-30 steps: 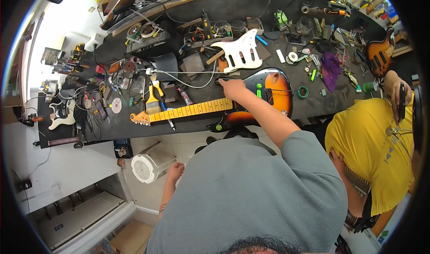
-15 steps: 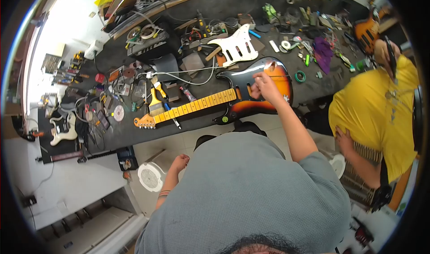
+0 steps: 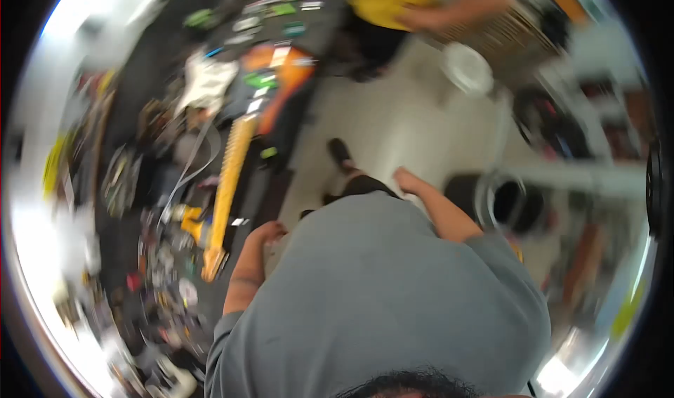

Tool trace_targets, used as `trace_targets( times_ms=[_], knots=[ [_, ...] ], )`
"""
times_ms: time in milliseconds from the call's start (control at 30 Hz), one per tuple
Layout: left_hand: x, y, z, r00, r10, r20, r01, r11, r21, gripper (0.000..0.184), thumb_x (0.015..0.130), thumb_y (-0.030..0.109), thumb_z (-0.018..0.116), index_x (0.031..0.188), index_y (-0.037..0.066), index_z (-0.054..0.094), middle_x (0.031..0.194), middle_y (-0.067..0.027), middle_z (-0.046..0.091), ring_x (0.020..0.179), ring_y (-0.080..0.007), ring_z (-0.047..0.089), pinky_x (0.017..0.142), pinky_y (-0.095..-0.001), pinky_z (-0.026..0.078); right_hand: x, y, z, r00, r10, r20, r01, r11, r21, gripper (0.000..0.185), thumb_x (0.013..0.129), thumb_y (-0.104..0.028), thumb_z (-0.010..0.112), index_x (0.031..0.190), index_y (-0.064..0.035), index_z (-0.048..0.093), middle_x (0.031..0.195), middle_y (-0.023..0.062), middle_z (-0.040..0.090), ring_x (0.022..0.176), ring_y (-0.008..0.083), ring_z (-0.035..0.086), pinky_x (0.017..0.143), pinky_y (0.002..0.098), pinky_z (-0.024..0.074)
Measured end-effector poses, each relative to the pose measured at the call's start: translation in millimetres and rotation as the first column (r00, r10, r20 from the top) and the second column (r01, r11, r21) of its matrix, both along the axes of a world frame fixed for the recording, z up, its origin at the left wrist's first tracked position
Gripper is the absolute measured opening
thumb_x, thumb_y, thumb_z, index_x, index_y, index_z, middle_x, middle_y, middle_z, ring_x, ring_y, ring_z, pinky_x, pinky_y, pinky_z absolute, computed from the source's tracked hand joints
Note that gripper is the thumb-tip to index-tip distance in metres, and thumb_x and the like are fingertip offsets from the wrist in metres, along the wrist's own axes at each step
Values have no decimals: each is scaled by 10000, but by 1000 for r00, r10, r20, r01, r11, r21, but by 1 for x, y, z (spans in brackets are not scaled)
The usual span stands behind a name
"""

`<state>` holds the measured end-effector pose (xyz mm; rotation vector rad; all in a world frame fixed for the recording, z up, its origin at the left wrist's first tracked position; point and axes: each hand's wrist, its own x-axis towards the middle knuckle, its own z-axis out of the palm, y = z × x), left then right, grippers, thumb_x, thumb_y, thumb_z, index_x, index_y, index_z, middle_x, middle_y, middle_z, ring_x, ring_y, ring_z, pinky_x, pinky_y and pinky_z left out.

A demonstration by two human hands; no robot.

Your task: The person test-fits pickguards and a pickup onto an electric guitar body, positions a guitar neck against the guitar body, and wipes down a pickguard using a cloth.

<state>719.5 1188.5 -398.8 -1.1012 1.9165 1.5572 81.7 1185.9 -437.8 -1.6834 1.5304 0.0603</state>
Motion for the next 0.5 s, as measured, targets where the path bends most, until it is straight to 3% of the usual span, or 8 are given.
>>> trace_targets(
  times_ms=[33,67,167,233,333,367,467,500],
  knots=[
    [-15,-4,4,965,237,109,-242,969,42,304,996,208,660,1254,75,750,1070,-118,781,961,-250,758,814,-387,616,-15,46,30,942,318,-108,-320,947,-3,267,754,63,701,1011,130,726,1084,280,768,1040,422,712,987,548,562],
    [-26,-7,0,897,413,158,-424,905,41,273,995,200,671,1209,52,754,1064,-128,784,971,-251,755,834,-390,606,-4,74,95,884,-446,-139,452,742,495,230,984,47,540,1131,180,657,967,271,772,861,394,771,826,543,634],
    [-71,-31,1,857,500,122,-508,860,47,232,993,191,697,1112,1,756,1039,-145,786,979,-245,745,864,-391,585,-36,159,102,792,-528,-308,591,534,604,316,1029,-122,585,1102,161,704,1001,271,795,759,383,793,782,514,638],
    [-103,-51,9,886,456,83,-462,883,80,240,991,202,706,1100,-8,747,1010,-141,779,951,-231,739,846,-382,584,-55,195,71,723,-649,-236,572,370,732,370,1035,-215,606,1111,123,736,992,252,803,769,361,799,783,503,635],
    [-129,-59,40,872,487,40,-488,864,121,258,989,219,720,1083,-20,735,967,-134,769,910,-211,730,819,-368,582,-69,226,94,727,-687,-17,626,651,429,314,1054,-221,603,1053,46,769,883,217,798,740,318,795,747,472,636],
    [-143,-60,58,922,383,64,-386,921,50,260,988,223,714,1081,-18,731,950,-129,763,881,-209,726,801,-372,584,-75,235,93,739,-669,-74,671,721,175,288,1038,-244,634,1150,-19,775,980,233,796,892,361,796,858,503,611],
    [-198,-73,82,976,175,128,-159,979,-129,252,992,220,683,1073,-16,718,893,-120,738,790,-206,712,748,-385,589,-125,254,53,571,-816,-92,790,577,-208,306,1011,-241,651,1234,-59,756,1124,241,780,1064,421,754,949,525,584],
    [-203,-76,69,975,184,125,-163,973,-165,242,996,209,663,1068,-16,714,867,-121,725,758,-206,706,729,-392,589,-149,249,67,407,-907,-109,899,419,-126,335,998,-224,644,1272,-56,734,1260,256,745,1189,452,695,1028,524,550]
  ],
)
